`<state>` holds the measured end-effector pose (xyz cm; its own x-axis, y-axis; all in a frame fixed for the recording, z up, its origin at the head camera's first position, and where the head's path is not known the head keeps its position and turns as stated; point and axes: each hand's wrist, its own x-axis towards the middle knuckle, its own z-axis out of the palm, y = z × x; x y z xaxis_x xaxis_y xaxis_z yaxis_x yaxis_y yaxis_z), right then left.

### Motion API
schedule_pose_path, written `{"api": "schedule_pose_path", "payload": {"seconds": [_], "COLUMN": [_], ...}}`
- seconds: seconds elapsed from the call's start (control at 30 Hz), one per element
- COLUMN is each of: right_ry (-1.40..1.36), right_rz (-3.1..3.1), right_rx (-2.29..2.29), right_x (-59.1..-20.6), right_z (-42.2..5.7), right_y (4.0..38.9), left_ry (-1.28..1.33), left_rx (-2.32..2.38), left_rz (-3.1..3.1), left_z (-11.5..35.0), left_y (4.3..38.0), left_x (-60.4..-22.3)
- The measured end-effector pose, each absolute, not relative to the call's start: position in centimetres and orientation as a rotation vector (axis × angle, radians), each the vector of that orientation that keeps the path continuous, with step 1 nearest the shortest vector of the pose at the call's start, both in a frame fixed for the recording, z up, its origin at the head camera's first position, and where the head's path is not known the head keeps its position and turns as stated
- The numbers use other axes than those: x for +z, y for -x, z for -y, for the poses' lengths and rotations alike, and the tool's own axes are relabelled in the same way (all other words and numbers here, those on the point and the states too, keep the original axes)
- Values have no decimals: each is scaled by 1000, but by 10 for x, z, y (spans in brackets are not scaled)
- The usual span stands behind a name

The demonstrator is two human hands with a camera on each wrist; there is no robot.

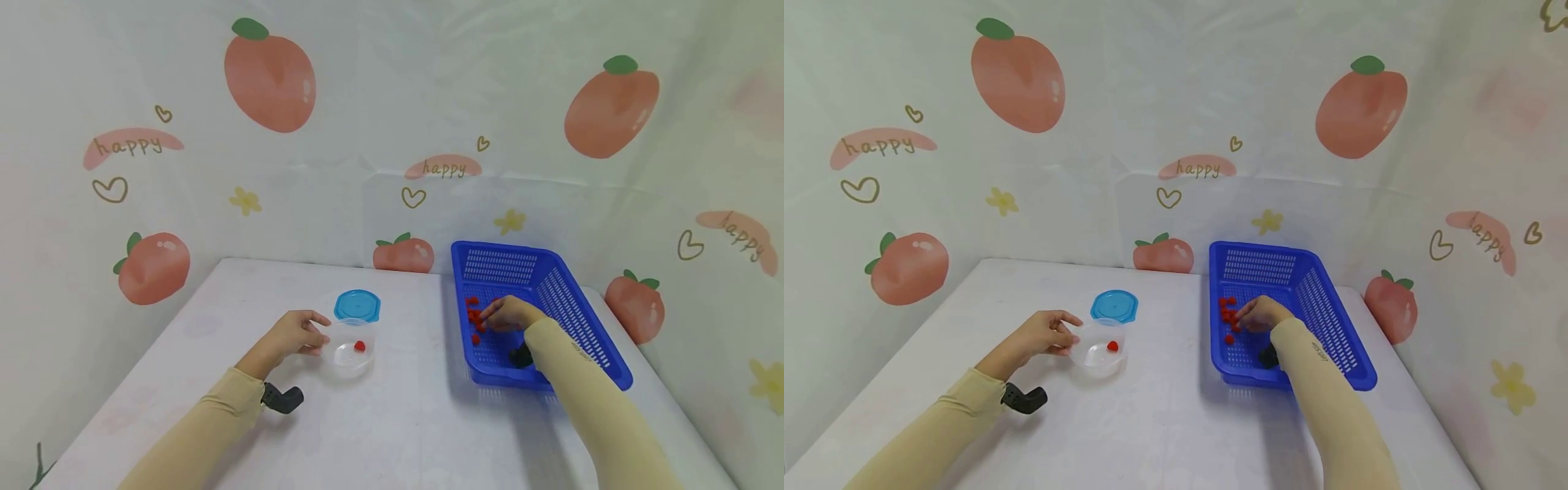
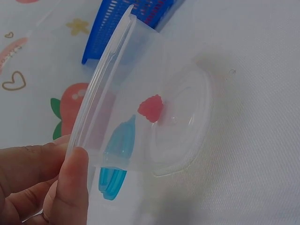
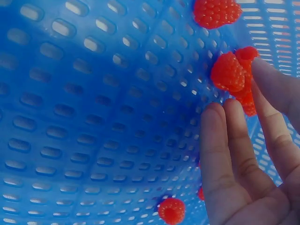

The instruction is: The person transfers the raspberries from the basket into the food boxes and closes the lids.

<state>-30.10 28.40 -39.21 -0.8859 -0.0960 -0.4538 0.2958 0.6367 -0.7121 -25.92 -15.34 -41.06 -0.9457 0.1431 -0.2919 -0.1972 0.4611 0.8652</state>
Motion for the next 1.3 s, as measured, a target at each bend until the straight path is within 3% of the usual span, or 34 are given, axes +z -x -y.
{"api": "schedule_pose_path", "payload": {"seconds": [0.7,1.3], "right_ry": [-172,-190], "right_rz": [-2474,-2338], "right_rx": [-990,-1375], "right_x": [-399,-398], "right_z": [-277,-292], "right_y": [304,308], "left_ry": [19,20], "left_rx": [1474,1493], "left_rz": [-2385,-2382], "left_z": [154,153], "left_y": [260,261], "left_x": [-411,-412]}}
